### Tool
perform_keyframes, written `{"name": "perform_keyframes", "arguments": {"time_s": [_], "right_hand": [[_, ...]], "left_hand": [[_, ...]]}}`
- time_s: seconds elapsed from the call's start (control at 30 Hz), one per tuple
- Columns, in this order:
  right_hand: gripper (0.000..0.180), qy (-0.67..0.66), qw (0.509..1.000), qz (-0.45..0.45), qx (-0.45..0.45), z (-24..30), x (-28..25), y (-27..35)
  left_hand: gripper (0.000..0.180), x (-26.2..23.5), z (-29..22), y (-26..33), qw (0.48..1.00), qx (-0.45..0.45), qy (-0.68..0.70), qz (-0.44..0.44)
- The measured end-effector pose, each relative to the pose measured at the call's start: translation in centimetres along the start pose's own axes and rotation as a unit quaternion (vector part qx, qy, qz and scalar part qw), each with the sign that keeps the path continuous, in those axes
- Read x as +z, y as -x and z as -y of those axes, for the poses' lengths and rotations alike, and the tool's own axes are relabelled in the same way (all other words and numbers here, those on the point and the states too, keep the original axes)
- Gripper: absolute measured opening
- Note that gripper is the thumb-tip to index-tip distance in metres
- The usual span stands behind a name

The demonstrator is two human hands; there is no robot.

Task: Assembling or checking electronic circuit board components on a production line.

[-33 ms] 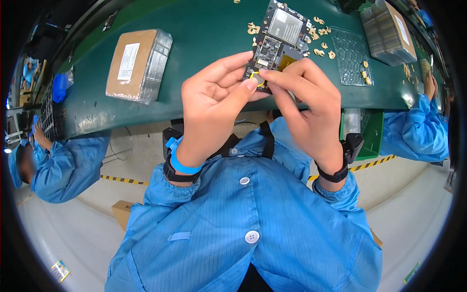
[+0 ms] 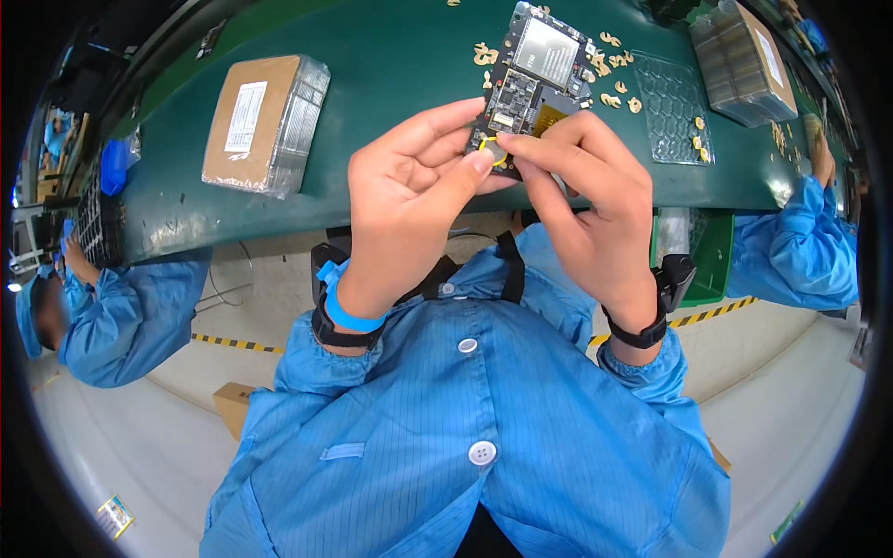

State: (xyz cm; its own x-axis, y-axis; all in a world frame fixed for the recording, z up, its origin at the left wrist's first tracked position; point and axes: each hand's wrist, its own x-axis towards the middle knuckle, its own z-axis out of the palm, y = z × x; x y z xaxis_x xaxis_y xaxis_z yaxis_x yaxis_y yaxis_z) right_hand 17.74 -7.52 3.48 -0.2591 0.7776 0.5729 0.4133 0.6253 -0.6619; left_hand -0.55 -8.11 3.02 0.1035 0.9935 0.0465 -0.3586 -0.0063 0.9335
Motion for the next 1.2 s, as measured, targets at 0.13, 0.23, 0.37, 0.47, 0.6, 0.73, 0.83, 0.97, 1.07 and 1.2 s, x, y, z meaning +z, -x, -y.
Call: {"name": "perform_keyframes", "arguments": {"time_s": [0.13, 0.23, 0.37, 0.47, 0.6, 0.73, 0.83, 0.97, 1.07, 1.2], "right_hand": [[0.031, -0.007, 1.0, 0.007, -0.008, -0.09, -0.11, 0.09], [0.037, 0.001, 1.0, 0.004, -0.003, 0.11, -0.02, 0.08], [0.037, 0.0, 1.0, 0.009, 0.015, 0.24, 0.1, 0.43], [0.033, 0.009, 1.0, 0.015, -0.011, 0.16, 0.09, 0.47], [0.033, 0.025, 0.999, 0.005, -0.037, 0.16, 0.06, 0.37], [0.029, 0.026, 0.998, 0.002, -0.05, 0.0, 0.16, 0.57], [0.026, 0.018, 0.999, 0.001, -0.034, -0.08, 0.08, 0.71], [0.024, 0.017, 0.999, -0.004, -0.035, -0.15, 0.03, 0.55], [0.023, 0.017, 0.999, -0.006, -0.037, -0.14, 0.02, 0.56], [0.021, 0.018, 1.0, -0.001, -0.024, 0.05, 0.05, 0.61]], "left_hand": [[0.041, -0.09, -0.18, -0.2, 1.0, -0.008, 0.002, 0.015], [0.042, -0.04, -0.35, -0.16, 1.0, -0.003, 0.003, 0.012], [0.042, -0.2, -0.11, -0.12, 1.0, -0.012, 0.006, 0.013], [0.042, -0.08, -0.05, 0.04, 1.0, -0.009, 0.007, 0.01], [0.041, 0.26, -0.29, 0.15, 1.0, -0.014, 0.013, 0.006], [0.04, 0.49, -0.09, 0.33, 0.999, -0.021, 0.025, 0.003], [0.039, 0.3, -0.02, 0.29, 0.998, -0.039, 0.057, 0.009], [0.038, 0.11, -0.28, 0.17, 0.995, -0.069, 0.069, 0.008], [0.036, 0.19, -0.11, 0.21, 0.996, -0.059, 0.061, 0.002], [0.035, 0.21, -0.11, 0.19, 0.997, -0.059, 0.046, 0.004]]}}
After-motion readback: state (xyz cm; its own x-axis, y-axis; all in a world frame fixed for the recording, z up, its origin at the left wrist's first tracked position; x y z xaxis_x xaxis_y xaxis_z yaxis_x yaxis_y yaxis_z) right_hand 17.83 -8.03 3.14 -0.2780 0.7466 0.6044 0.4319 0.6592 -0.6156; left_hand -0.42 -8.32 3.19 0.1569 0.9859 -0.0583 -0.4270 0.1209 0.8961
